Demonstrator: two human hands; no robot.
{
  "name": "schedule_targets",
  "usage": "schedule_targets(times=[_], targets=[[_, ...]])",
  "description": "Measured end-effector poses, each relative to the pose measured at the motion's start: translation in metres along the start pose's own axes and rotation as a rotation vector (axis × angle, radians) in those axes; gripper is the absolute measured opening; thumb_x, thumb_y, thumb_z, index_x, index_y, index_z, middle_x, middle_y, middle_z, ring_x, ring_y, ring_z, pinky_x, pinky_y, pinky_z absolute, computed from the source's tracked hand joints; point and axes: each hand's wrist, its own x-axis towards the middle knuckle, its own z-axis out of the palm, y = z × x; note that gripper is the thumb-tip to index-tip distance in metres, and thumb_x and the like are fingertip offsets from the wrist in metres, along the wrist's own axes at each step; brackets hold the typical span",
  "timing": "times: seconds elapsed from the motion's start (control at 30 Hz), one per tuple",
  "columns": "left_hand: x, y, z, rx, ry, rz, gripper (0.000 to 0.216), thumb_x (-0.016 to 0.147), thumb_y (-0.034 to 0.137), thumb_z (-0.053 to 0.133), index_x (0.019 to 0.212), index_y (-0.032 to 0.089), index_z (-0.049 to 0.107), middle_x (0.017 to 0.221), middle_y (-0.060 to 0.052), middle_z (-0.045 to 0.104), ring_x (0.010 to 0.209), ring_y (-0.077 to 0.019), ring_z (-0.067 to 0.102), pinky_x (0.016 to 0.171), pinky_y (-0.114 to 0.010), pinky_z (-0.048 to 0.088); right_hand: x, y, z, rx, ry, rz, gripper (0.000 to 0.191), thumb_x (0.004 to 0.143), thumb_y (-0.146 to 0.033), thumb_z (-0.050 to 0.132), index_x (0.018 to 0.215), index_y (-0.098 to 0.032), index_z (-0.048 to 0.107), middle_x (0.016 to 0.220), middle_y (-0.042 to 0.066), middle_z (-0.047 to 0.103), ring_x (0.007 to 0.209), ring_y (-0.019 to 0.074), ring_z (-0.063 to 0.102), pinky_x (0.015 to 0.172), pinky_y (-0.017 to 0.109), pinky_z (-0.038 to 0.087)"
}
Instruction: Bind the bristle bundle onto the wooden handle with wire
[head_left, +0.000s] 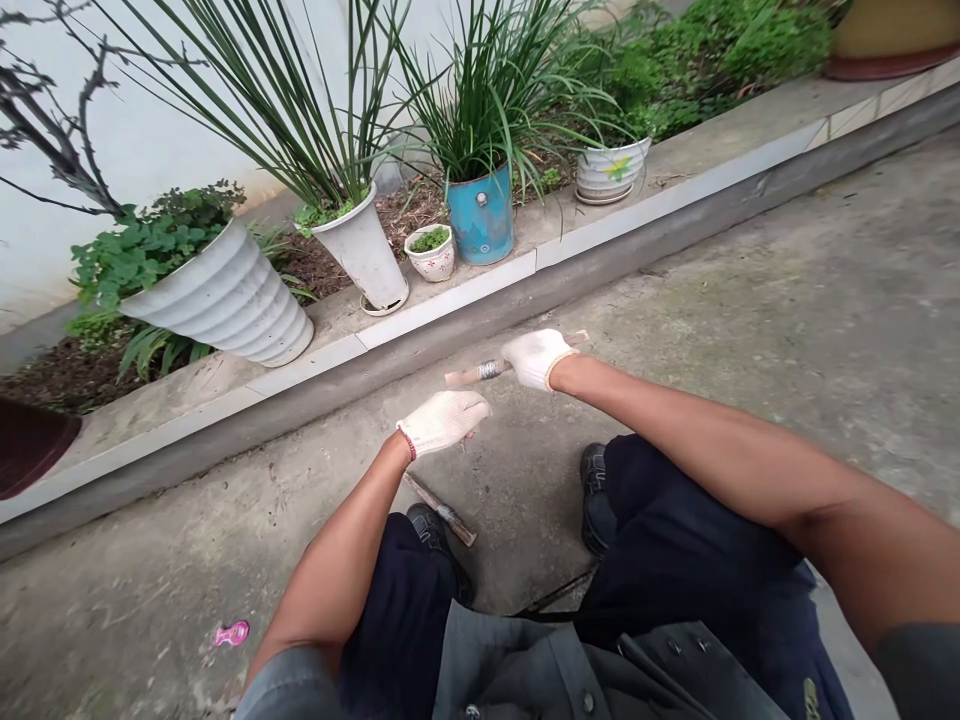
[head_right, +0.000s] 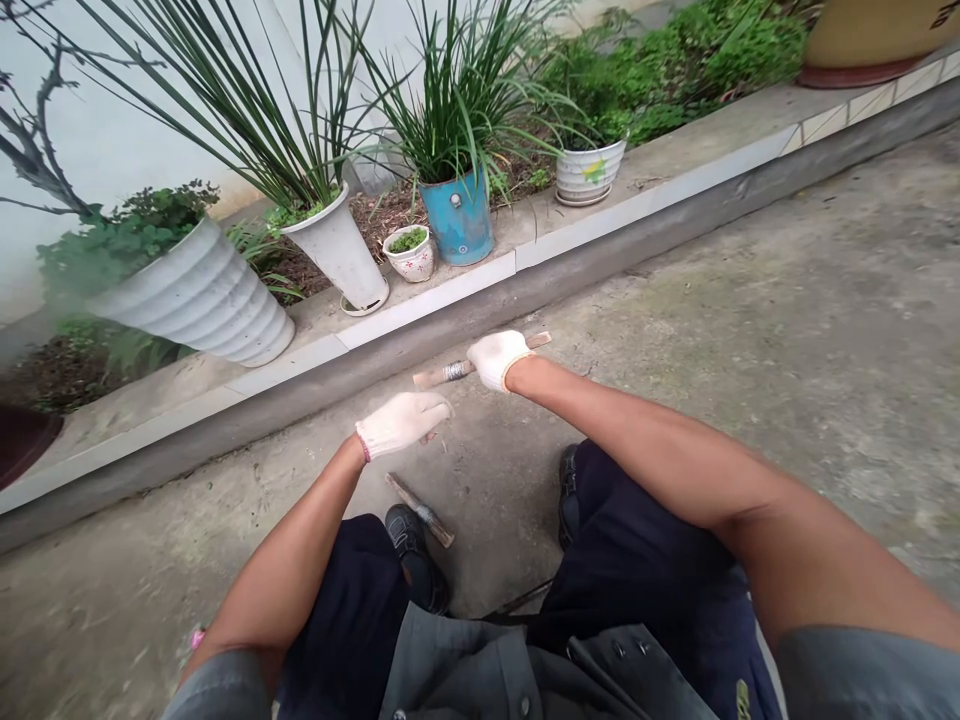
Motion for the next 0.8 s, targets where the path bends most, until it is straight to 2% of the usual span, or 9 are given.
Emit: schedule_targets(times=[0.1, 0.2, 0.33, 0.4, 0.47, 0.6, 0.7, 0.8], targets=[[0.001, -0.003, -0.006, 0.119, 0.076, 0.011, 0.038, 0.099, 0.042, 0.04, 0.08, 0.021, 0.065, 0.067, 0.001, 0.063, 0.062, -0.0155, 0.057, 0.061, -0.027, 0.04, -0.008, -0.013, 0.003, -0.078, -0.085, -0.059, 0.029, 0.083, -0.012, 0.061, 0.107, -0.009, 0.077, 0.105, 0.024, 0.074, 0.104, 0.0355, 0.07, 0.082, 0.039, 0.05], [0.003, -0.007, -0.013, 0.18, 0.144, 0.022, 0.038, 0.098, 0.04, 0.041, 0.078, 0.02, 0.066, 0.069, 0.0, 0.064, 0.065, -0.0158, 0.055, 0.063, -0.027, 0.039, -0.016, -0.02, 0.003, -0.158, -0.139, -0.222, 0.03, 0.081, -0.013, 0.061, 0.105, -0.009, 0.078, 0.104, 0.024, 0.074, 0.101, 0.0342, 0.07, 0.08, 0.039, 0.049], [0.004, -0.014, -0.018, 0.104, 0.185, -0.003, 0.04, 0.097, 0.044, 0.043, 0.075, 0.019, 0.065, 0.066, 0.0, 0.063, 0.063, -0.0152, 0.054, 0.06, -0.027, 0.038, -0.026, -0.015, -0.001, -0.081, -0.234, -0.486, 0.028, 0.073, -0.02, 0.065, 0.098, -0.017, 0.078, 0.089, 0.011, 0.075, 0.077, 0.0221, 0.067, 0.067, 0.029, 0.042], [0.006, -0.016, -0.017, 0.016, 0.188, -0.02, 0.038, 0.095, 0.045, 0.047, 0.074, 0.019, 0.064, 0.066, 0.0, 0.063, 0.061, -0.0151, 0.055, 0.059, -0.027, 0.038, -0.028, -0.01, -0.006, 0.04, -0.209, -0.54, 0.024, 0.075, -0.029, 0.064, 0.093, -0.018, 0.076, 0.082, 0.007, 0.074, 0.068, 0.0169, 0.062, 0.061, 0.026, 0.037], [0.009, -0.017, -0.012, -0.079, 0.196, -0.04, 0.035, 0.096, 0.044, 0.048, 0.079, 0.018, 0.065, 0.069, -0.002, 0.065, 0.061, -0.0152, 0.057, 0.059, -0.027, 0.041, -0.028, -0.006, -0.012, 0.161, -0.12, -0.492, 0.028, 0.078, -0.039, 0.062, 0.092, -0.018, 0.075, 0.079, 0.004, 0.072, 0.065, 0.0149, 0.058, 0.059, 0.025, 0.034], [0.013, -0.013, 0.003, -0.163, 0.187, -0.04, 0.039, 0.1, 0.043, 0.039, 0.084, 0.018, 0.063, 0.073, -0.004, 0.069, 0.063, -0.0158, 0.064, 0.064, -0.027, 0.048, -0.019, 0.0, -0.019, 0.297, 0.077, -0.254, 0.038, 0.082, -0.049, 0.059, 0.097, -0.018, 0.074, 0.082, 0.005, 0.073, 0.07, 0.0164, 0.061, 0.059, 0.025, 0.035], [0.014, -0.008, 0.014, -0.115, 0.113, -0.012, 0.038, 0.1, 0.042, 0.037, 0.079, 0.019, 0.06, 0.073, -0.002, 0.069, 0.065, -0.0157, 0.065, 0.067, -0.026, 0.048, -0.01, 0.006, -0.017, 0.283, 0.165, -0.077, 0.037, 0.085, -0.046, 0.056, 0.104, -0.019, 0.074, 0.092, 0.01, 0.075, 0.079, 0.0207, 0.066, 0.063, 0.027, 0.039], [0.014, -0.005, 0.021, -0.052, 0.059, -0.006, 0.036, 0.099, 0.04, 0.038, 0.08, 0.02, 0.06, 0.074, 0.0, 0.07, 0.065, -0.0157, 0.064, 0.066, -0.026, 0.047, -0.006, 0.01, -0.012, 0.205, 0.153, 0.025, 0.034, 0.088, -0.036, 0.055, 0.11, -0.019, 0.074, 0.1, 0.015, 0.075, 0.089, 0.0253, 0.07, 0.071, 0.03, 0.044]])
